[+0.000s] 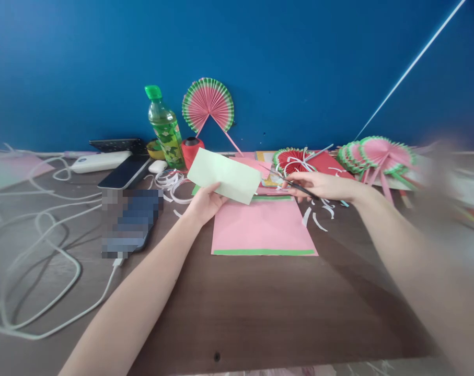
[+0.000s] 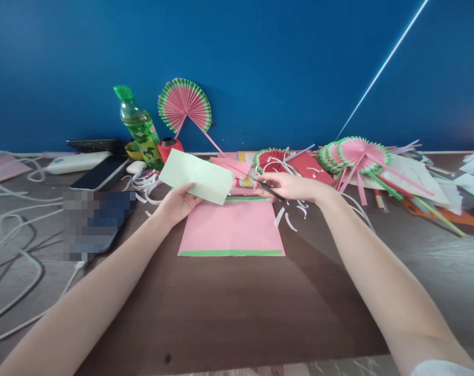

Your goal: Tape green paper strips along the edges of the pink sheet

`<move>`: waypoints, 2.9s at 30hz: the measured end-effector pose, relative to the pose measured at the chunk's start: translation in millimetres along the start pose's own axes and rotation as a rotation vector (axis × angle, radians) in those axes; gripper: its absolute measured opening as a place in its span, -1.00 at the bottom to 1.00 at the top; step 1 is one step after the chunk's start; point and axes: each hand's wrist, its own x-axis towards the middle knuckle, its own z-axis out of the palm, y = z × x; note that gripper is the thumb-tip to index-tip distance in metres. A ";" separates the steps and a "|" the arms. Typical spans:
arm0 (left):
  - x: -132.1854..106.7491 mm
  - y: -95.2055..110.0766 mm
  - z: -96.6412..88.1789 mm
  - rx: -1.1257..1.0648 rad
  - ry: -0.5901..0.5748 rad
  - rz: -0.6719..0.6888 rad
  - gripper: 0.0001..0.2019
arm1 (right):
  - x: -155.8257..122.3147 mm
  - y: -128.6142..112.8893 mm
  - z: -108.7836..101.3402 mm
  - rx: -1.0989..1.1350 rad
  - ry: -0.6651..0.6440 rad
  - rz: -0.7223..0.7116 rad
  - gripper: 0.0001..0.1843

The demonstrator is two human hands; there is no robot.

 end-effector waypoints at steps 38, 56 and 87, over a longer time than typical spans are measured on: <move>-1.5 -0.6 0.5 0.052 -0.054 0.011 -0.52 | 8.0 -2.4 15.2 0.022 -0.062 -0.073 -0.49; -1.5 -0.8 0.5 0.055 -0.061 0.014 -0.50 | 8.3 -2.4 17.4 0.054 -0.036 -0.093 -0.63; 2.2 -5.7 -0.9 0.112 0.019 0.166 -0.64 | -10.2 7.4 -4.0 0.197 -0.342 0.053 -0.65</move>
